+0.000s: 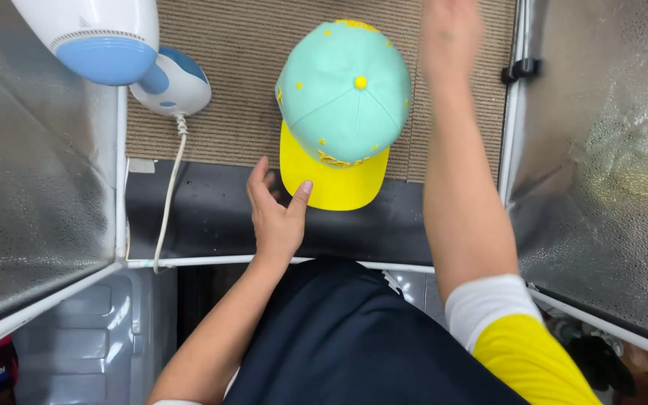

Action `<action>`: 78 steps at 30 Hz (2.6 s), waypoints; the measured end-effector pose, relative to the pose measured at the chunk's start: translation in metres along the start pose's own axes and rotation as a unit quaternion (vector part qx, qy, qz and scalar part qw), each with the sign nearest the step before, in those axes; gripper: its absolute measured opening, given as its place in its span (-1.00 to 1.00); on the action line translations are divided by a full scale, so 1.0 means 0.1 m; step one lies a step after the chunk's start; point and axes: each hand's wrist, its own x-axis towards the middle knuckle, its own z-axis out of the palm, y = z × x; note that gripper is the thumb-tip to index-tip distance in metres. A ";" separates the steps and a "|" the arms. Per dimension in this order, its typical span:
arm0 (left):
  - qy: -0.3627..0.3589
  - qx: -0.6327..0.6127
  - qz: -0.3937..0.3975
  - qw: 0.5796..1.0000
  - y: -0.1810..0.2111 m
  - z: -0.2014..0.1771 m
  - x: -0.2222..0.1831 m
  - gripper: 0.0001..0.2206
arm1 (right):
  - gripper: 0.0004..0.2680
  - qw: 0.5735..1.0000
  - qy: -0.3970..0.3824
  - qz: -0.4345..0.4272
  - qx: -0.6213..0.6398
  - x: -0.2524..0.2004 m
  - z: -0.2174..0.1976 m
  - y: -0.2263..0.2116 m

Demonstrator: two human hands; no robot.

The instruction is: Steaming and brushing a baseball cap to clean and shape it.

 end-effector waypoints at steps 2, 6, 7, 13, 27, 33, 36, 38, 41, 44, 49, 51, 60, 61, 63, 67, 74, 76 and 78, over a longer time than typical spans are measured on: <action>0.028 0.184 0.295 0.937 0.07 -0.07 0.00 -0.40 | -0.63 0.974 -0.035 0.149 -0.169 -0.35 -0.78 -0.39; 0.045 0.245 0.504 0.827 0.30 0.22 0.20 -0.52 | -0.48 0.889 -0.202 0.228 -0.343 -1.41 -1.10 0.46; 0.054 0.268 0.532 0.802 0.34 0.33 0.24 -0.52 | -0.42 0.882 -0.236 0.251 -0.320 -1.52 -1.08 0.44; 0.113 0.310 0.587 0.739 0.10 0.61 0.51 -0.48 | -0.55 0.936 -0.126 0.273 -0.185 -1.60 -1.13 0.47; 0.138 0.297 0.605 0.726 -0.10 0.73 0.72 -0.35 | -0.59 0.955 -0.125 0.113 0.244 -1.10 -1.09 -1.22; 0.148 0.305 0.605 0.720 -0.10 0.73 0.75 -0.38 | -0.69 0.951 -0.111 -0.236 -0.164 -0.60 -0.79 -1.53; 0.142 0.295 0.608 0.724 -0.08 0.67 0.69 -0.36 | -0.73 0.959 -0.159 -0.089 -0.217 -0.28 -0.76 -1.25; 0.135 0.354 0.593 0.711 -0.05 0.62 0.65 -0.39 | -0.65 0.967 -0.196 0.032 -0.162 -0.12 -0.86 -1.36; 0.142 0.295 0.604 0.727 -0.11 0.71 0.67 -0.41 | -0.75 0.950 -0.163 -0.177 -0.197 -0.49 -0.95 -1.93; 0.151 0.305 0.609 0.717 -0.10 0.70 0.74 -0.41 | -0.79 0.936 -0.155 -0.226 -0.219 -0.47 -0.86 -2.03; 0.155 0.304 0.614 0.711 -0.02 0.69 0.73 -0.38 | -0.73 0.959 -0.164 -0.035 -0.229 -0.07 -0.45 -0.63; 0.158 0.304 0.616 0.709 -0.06 0.69 0.69 -0.38 | -0.74 0.957 -0.164 0.007 -0.238 -0.12 -0.53 -0.77; 0.161 0.301 0.626 0.701 0.00 0.66 0.78 -0.40 | -0.71 0.963 -0.240 -0.014 -0.120 0.04 -0.36 -0.64; 0.160 0.301 0.623 0.704 -0.02 0.66 0.75 -0.41 | -0.72 0.961 -0.230 0.013 -0.151 0.04 -0.29 -0.35; 0.151 0.301 0.614 0.714 -0.10 0.63 0.66 -0.41 | -0.73 0.955 -0.227 0.047 -0.184 -0.06 -0.32 -0.31; 0.157 0.306 0.624 0.701 -0.04 0.65 0.78 -0.41 | -0.74 0.954 -0.248 -0.144 -0.089 -0.04 -0.79 -1.54; 0.160 0.308 0.620 0.703 -0.03 0.65 0.72 -0.40 | -0.70 0.957 -0.279 0.053 0.063 0.14 -0.35 -0.64; 0.161 0.311 0.623 0.699 -0.03 0.61 0.77 -0.41 | -0.70 0.957 -0.287 0.040 -0.013 0.11 -0.27 -0.42; 0.150 0.299 0.630 0.701 -0.12 0.68 0.68 -0.42 | -0.68 0.950 -0.290 0.037 -0.105 -0.05 -0.42 -0.39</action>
